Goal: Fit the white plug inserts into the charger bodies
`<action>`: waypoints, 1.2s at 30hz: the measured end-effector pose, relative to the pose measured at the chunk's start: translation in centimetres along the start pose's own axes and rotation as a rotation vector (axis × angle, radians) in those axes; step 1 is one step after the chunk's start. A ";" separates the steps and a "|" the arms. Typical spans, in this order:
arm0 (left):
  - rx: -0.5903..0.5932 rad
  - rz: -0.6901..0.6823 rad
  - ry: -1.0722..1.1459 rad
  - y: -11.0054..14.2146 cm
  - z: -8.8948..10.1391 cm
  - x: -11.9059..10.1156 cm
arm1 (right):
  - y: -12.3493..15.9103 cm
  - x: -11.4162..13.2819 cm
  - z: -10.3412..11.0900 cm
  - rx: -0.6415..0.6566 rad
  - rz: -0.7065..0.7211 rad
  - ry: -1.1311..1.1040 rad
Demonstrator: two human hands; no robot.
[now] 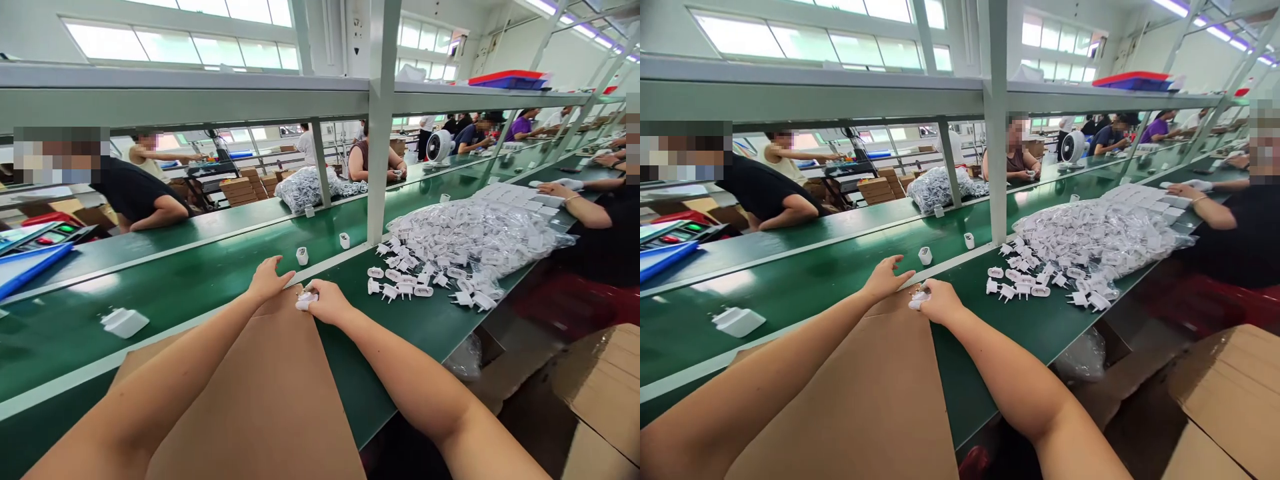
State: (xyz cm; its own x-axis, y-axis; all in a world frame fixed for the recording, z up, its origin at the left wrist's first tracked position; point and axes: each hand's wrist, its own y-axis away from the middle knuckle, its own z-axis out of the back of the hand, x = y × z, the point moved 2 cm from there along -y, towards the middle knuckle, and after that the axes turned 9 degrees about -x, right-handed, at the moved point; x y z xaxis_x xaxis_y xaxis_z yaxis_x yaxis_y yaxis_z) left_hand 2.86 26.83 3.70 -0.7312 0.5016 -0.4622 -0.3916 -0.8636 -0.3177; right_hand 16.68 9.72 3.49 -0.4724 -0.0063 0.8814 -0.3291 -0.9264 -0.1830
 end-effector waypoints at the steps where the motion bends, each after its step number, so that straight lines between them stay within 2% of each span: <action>1: 0.006 0.020 0.016 -0.7 -0.6 -0.3 | 0.1 0.1 0.0 0.008 0.024 0.038; 5: 0.064 0.104 0.044 -3.0 -2.7 -0.8 | 0.3 0.6 0.2 0.016 0.132 0.220; 8: 0.051 0.150 0.047 -3.7 -3.8 -0.8 | 0.2 0.7 0.3 -0.016 0.182 0.230; 11: -0.018 0.181 0.063 -3.8 -4.0 -0.7 | 0.0 0.7 0.5 -0.042 0.110 0.033; 14: -0.077 0.191 0.100 -2.9 -3.2 -0.5 | -0.4 0.6 0.6 -0.053 -0.094 -0.286; 16: -0.099 0.177 0.129 -1.5 -2.0 -0.2 | -0.6 0.8 0.6 -0.046 -0.228 -0.440; 19: -0.100 0.098 0.182 2.1 0.2 0.4 | -0.6 1.3 0.6 -0.037 -0.325 -0.524; 24: -0.032 -0.098 0.292 10.3 3.6 0.7 | -0.2 2.1 0.6 0.023 -0.401 -0.621; 28: -0.027 -0.197 0.334 15.1 4.4 -0.1 | 0.3 2.5 0.6 0.098 -0.365 -0.601; 32: -0.072 -0.214 0.419 16.2 4.2 -0.4 | 0.5 2.6 0.4 0.162 -0.268 -0.525; 36: -0.021 -0.196 0.466 15.5 4.1 -0.1 | 0.6 2.6 0.4 0.167 -0.200 -0.450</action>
State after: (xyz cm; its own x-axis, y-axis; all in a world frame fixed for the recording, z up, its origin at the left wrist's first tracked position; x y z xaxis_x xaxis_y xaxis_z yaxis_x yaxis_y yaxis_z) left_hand -5.42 13.12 2.21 -0.3161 0.6279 -0.7112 -0.4816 -0.7521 -0.4500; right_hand 15.58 9.02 5.80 -0.0034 0.0494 0.9988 -0.2249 -0.9732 0.0474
